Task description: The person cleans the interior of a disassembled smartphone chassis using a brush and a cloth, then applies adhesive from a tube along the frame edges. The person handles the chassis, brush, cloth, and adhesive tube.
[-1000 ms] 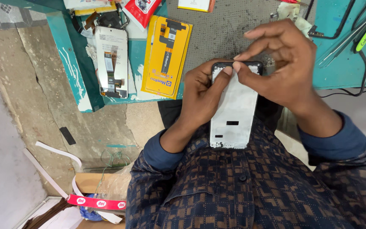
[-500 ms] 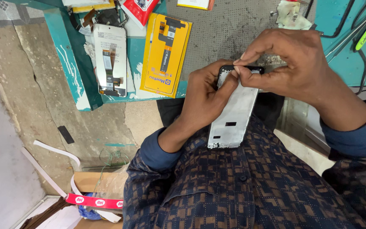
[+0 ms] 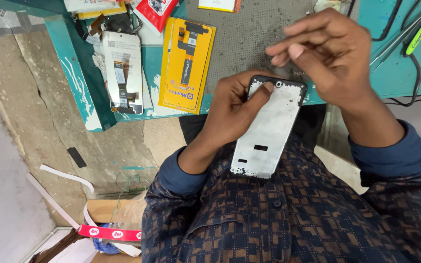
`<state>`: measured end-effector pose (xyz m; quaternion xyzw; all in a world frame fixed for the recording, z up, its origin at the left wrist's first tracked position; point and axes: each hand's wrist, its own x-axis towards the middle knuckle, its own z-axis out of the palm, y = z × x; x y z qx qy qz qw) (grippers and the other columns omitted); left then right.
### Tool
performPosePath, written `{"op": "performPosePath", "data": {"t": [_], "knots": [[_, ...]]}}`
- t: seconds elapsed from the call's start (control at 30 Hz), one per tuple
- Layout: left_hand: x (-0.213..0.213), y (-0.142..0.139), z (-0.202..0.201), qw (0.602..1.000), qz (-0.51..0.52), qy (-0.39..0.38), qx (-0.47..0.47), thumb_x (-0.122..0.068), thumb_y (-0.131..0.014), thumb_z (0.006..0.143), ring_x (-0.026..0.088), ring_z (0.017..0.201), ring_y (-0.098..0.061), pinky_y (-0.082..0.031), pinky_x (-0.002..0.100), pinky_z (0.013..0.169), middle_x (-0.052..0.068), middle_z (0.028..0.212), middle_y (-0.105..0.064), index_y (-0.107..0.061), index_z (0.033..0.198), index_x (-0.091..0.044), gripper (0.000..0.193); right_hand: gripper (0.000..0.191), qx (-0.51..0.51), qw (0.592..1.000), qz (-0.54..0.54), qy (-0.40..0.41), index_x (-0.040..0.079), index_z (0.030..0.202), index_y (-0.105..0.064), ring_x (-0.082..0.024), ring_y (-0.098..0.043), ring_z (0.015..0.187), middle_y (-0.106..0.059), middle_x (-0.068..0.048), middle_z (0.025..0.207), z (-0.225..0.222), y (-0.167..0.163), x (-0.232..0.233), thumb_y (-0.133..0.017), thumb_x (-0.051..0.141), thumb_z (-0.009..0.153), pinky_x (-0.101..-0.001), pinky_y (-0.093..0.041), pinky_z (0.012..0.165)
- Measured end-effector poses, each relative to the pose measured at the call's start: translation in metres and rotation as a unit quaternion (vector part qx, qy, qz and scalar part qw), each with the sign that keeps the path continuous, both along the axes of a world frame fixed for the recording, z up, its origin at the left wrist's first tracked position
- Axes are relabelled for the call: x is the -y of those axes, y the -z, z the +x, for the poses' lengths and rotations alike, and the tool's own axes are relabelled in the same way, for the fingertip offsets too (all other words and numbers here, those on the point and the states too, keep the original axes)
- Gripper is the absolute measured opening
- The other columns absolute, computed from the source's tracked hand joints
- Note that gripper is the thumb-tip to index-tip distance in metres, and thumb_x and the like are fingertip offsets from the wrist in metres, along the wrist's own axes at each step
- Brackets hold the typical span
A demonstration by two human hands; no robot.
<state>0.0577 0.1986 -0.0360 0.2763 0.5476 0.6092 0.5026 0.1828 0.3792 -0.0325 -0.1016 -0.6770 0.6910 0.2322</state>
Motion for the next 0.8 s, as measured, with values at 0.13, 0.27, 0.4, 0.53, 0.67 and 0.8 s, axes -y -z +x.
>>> {"op": "performPosePath", "data": {"t": [0.13, 0.27, 0.4, 0.53, 0.67, 0.8], "knots": [[-0.001, 0.0, -0.001, 1.0, 0.003, 0.004, 0.01, -0.005, -0.061, 0.107, 0.001, 0.075, -0.055, -0.044, 0.021, 0.064, -0.002, 0.083, -0.066, -0.069, 0.115, 0.006, 0.015, 0.007, -0.017, 0.997, 0.066, 0.041, -0.008, 0.113, -0.062, -0.022, -0.076, 0.101, -0.072, -0.02, 0.105, 0.006, -0.005, 0.004, -0.065, -0.011, 0.108, -0.0306, -0.066, 0.088], [-0.001, 0.003, 0.0, 1.0, 0.014, 0.001, -0.002, -0.004, -0.061, 0.108, 0.001, 0.081, -0.055, -0.046, 0.021, 0.069, -0.002, 0.088, -0.066, -0.068, 0.114, 0.006, 0.013, 0.013, -0.02, 0.988, 0.148, 0.034, -0.014, 0.103, -0.064, -0.026, -0.075, 0.096, -0.071, -0.025, 0.097, 0.006, -0.014, 0.011, -0.073, -0.014, 0.094, -0.0352, -0.065, 0.084], [-0.001, 0.002, -0.001, 1.0, 0.023, -0.001, -0.005, -0.005, -0.061, 0.109, 0.001, 0.082, -0.054, -0.046, 0.021, 0.07, -0.002, 0.09, -0.066, -0.068, 0.114, 0.005, 0.013, 0.017, 0.001, 0.994, 0.103, 0.022, -0.012, 0.101, -0.065, -0.025, -0.075, 0.093, -0.071, -0.022, 0.095, 0.002, -0.021, 0.014, -0.075, -0.01, 0.087, -0.0349, -0.064, 0.08], [-0.003, -0.002, 0.003, 0.999, -0.009, -0.008, -0.052, -0.006, -0.064, 0.108, 0.0, 0.074, -0.047, -0.039, 0.021, 0.061, -0.005, 0.082, -0.06, -0.069, 0.109, 0.004, 0.011, 0.023, -0.008, 0.976, 0.218, 0.0, -0.006, 0.109, -0.068, -0.025, -0.076, 0.097, -0.073, -0.018, 0.099, 0.001, -0.024, 0.01, -0.083, 0.0, 0.092, -0.0338, -0.065, 0.082], [0.001, -0.003, 0.004, 0.989, -0.016, -0.006, -0.148, -0.006, -0.064, 0.105, 0.0, 0.073, -0.047, -0.038, 0.02, 0.06, -0.006, 0.079, -0.059, -0.069, 0.108, 0.002, 0.01, 0.027, 0.052, 0.93, 0.363, -0.026, 0.002, 0.108, -0.075, -0.023, -0.076, 0.088, -0.076, -0.013, 0.095, 0.003, -0.029, 0.005, -0.091, 0.013, 0.089, -0.0319, -0.059, 0.07], [0.0, 0.004, 0.006, 0.994, 0.003, -0.015, -0.11, -0.005, -0.063, 0.108, 0.001, 0.078, -0.051, -0.042, 0.02, 0.066, -0.004, 0.084, -0.062, -0.069, 0.109, 0.002, 0.009, 0.029, 0.092, 0.91, 0.401, -0.055, 0.003, 0.106, -0.075, -0.024, -0.075, 0.087, -0.077, -0.013, 0.093, 0.004, -0.034, 0.006, -0.09, 0.017, 0.085, -0.0339, -0.06, 0.071]]}}
